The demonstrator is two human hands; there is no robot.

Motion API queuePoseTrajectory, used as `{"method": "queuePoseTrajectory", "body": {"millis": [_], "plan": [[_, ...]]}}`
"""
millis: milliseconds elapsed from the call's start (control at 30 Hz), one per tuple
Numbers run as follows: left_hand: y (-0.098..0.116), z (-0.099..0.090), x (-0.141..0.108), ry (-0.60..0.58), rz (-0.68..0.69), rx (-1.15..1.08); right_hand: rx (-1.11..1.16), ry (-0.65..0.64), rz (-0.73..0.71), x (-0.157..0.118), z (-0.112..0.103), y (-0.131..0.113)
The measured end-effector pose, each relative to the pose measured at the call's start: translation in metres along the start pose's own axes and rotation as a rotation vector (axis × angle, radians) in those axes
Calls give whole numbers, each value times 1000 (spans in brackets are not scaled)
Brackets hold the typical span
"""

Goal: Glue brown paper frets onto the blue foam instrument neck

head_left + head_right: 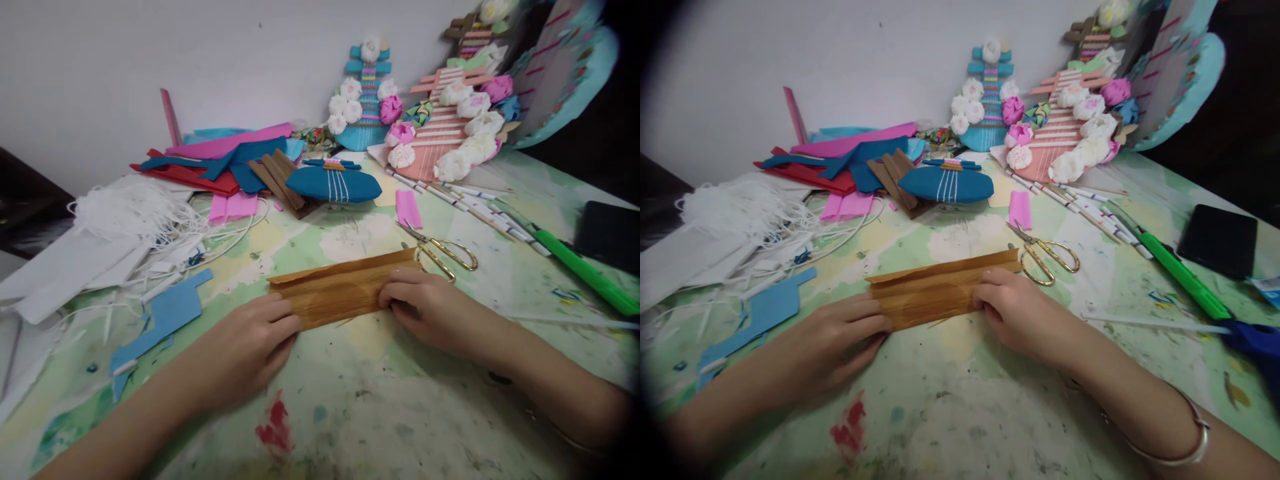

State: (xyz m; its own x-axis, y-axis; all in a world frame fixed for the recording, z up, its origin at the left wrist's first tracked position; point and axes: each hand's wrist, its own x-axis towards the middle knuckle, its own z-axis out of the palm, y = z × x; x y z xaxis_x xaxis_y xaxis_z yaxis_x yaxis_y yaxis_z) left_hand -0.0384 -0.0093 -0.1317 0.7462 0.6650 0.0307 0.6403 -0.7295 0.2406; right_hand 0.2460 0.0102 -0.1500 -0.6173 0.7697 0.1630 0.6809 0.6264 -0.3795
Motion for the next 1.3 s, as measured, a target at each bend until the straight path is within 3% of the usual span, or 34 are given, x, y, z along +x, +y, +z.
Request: {"method": "queuePoseTrajectory", "body": {"millis": [133, 367, 767, 933, 1100, 1300], "plan": [[-3, 4, -2, 6, 6, 76, -65, -53, -20, -1, -3, 0], [-3, 9, -1, 52, 50, 179, -166, -28, -102, 2, -4, 3], [-10, -2, 9, -33, -277, -194, -213, -36, 21, 4, 0, 5], [-15, -1, 10, -40, -383, -223, -178, -55, 81, 4, 1, 12], [-18, 2, 8, -19, -372, -257, -102, -56, 180, 5, -2, 15], [-19, 3, 8, 41, -253, -289, -17, -51, 278, 7, -4, 14]]}}
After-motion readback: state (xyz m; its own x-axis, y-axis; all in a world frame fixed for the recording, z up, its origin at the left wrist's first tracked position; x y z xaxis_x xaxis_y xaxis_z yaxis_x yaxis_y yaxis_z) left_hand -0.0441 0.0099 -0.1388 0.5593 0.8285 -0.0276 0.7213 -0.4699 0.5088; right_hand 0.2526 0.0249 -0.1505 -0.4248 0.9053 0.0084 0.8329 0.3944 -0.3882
